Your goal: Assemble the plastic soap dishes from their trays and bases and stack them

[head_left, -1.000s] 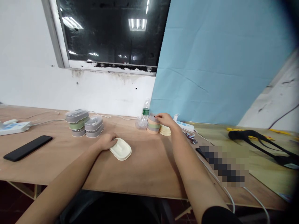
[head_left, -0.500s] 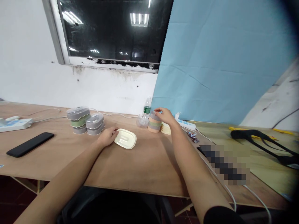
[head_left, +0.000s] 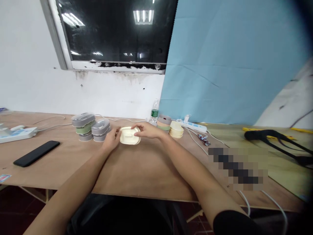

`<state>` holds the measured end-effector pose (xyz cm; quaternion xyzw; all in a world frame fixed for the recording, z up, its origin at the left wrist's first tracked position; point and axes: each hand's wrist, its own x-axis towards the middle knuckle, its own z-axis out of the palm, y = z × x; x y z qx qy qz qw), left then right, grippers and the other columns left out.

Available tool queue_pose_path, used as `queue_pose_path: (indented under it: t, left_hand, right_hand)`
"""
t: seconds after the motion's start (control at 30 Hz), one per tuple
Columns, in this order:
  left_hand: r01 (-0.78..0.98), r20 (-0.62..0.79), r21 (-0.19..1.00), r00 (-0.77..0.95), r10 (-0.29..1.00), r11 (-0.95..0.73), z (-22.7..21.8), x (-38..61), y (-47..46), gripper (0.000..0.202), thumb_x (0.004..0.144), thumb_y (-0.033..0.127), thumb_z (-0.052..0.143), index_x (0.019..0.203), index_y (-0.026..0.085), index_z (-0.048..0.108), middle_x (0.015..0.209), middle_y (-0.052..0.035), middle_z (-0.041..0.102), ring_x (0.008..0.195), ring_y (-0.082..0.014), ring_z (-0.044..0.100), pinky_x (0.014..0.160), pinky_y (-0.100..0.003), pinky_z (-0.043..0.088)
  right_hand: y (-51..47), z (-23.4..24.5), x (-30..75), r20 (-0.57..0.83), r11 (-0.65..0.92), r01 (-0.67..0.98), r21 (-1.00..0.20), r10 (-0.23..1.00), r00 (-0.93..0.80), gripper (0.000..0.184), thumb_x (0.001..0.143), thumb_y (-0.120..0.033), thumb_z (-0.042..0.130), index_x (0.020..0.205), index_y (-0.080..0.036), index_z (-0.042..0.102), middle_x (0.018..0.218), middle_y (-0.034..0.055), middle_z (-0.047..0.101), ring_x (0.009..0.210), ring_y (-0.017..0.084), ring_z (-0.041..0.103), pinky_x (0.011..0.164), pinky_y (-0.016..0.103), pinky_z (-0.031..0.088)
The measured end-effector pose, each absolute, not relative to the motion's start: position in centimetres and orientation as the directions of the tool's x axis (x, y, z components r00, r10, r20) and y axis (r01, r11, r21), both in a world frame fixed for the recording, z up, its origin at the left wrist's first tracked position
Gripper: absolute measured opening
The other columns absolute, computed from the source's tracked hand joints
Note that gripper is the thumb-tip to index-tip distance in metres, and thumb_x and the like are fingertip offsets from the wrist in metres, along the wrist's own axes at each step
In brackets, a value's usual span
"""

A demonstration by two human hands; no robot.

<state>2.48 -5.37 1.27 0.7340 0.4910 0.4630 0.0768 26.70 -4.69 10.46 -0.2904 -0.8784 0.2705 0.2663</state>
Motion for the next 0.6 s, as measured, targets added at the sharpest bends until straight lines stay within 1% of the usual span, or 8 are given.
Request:
queue_pose_path:
  t: [0.07,0.13,0.2,0.27,0.37,0.47,0.53,0.6]
  left_hand:
    - [0.733,0.689,0.451,0.077,0.721,-0.509,2.0,2.1,-5.6,0.044,0.092,0.045,0.042,0.124,0.017,0.053,0.119,-0.0118,0.062,0.106,-0.0237,0.059,0.095,-0.038,0.045]
    - [0.841,0.752,0.327,0.045,0.658,-0.431,2.7,1.2,-5.7,0.041,0.090,0.044,0.045,0.120,0.019,0.057,0.131,-0.0122,0.054,0.123,-0.0269,0.047,0.106,-0.042,0.034]
    - [0.920,0.771,0.284,-0.052,0.634,-0.269,3.1,0.1,-5.6,0.040,0.088,0.043,0.047,0.118,0.019,0.059,0.139,-0.0128,0.046,0.129,-0.0298,0.040,0.108,-0.046,0.028]
    - [0.949,0.779,0.294,-0.170,0.603,-0.112,3.2,-0.9,-5.5,0.045,0.086,0.044,0.051,0.123,0.019,0.058,0.143,-0.0140,0.040,0.132,-0.0331,0.034,0.108,-0.048,0.024]
    - [0.940,0.748,0.339,-0.287,0.599,0.027,2.8,-1.9,-5.1,0.053,0.084,0.046,0.053,0.128,0.017,0.054,0.146,-0.0160,0.035,0.132,-0.0361,0.031,0.106,-0.051,0.024]
    - [0.926,0.703,0.371,-0.334,0.628,0.077,2.4,-2.2,-4.8,0.056,0.083,0.047,0.053,0.130,0.017,0.052,0.147,-0.0172,0.033,0.133,-0.0370,0.031,0.106,-0.052,0.025]
    - [0.920,0.687,0.382,-0.345,0.640,0.085,2.2,-2.3,-4.6,0.056,0.082,0.046,0.054,0.129,0.016,0.052,0.147,-0.0183,0.034,0.132,-0.0380,0.031,0.105,-0.053,0.025]
    - [0.917,0.677,0.390,-0.347,0.650,0.084,2.1,-2.3,-4.5,0.057,0.081,0.046,0.055,0.128,0.015,0.052,0.146,-0.0195,0.034,0.131,-0.0393,0.032,0.104,-0.055,0.026]
  right_hand:
    - [-4.1,11.8,29.3,0.342,0.615,0.363,-0.700,0.735,-0.586,0.042,0.074,-0.040,0.068,0.108,-0.017,0.063,0.073,-0.0016,0.057,0.058,0.009,0.047,0.054,0.022,0.040]
    - [-3.8,13.6,33.2,0.428,0.554,0.375,-0.743,0.824,-0.371,0.046,0.076,-0.043,0.065,0.115,-0.019,0.058,0.068,-0.0034,0.054,0.050,0.007,0.042,0.047,0.020,0.036]
    - [-3.6,15.0,37.9,0.537,0.527,0.412,-0.743,0.837,-0.100,0.048,0.076,-0.043,0.064,0.118,-0.020,0.054,0.071,-0.0024,0.055,0.050,0.007,0.044,0.044,0.019,0.036]
    - [-3.3,15.3,42.5,0.575,0.464,0.456,-0.760,0.807,0.136,0.046,0.077,-0.041,0.063,0.117,-0.020,0.052,0.071,-0.0022,0.054,0.046,0.006,0.042,0.041,0.018,0.032]
    - [-2.6,13.6,47.8,0.484,0.316,0.451,-0.835,0.811,0.329,0.041,0.078,-0.040,0.061,0.113,-0.020,0.052,0.068,-0.0031,0.053,0.041,0.005,0.037,0.037,0.018,0.028]
    - [-1.5,10.3,50.3,0.320,0.115,0.441,-0.890,0.846,0.426,0.037,0.076,-0.038,0.064,0.106,-0.019,0.055,0.066,-0.0034,0.053,0.042,0.005,0.042,0.038,0.017,0.029]
    - [-0.7,8.1,50.7,0.224,0.018,0.408,-0.913,0.857,0.463,0.039,0.076,-0.036,0.064,0.110,-0.018,0.055,0.065,-0.0035,0.055,0.042,0.006,0.044,0.038,0.017,0.029]
    - [0.1,6.4,50.6,0.171,-0.030,0.386,-0.922,0.863,0.476,0.047,0.078,-0.034,0.063,0.120,-0.017,0.051,0.062,-0.0038,0.055,0.041,0.008,0.043,0.038,0.018,0.029]
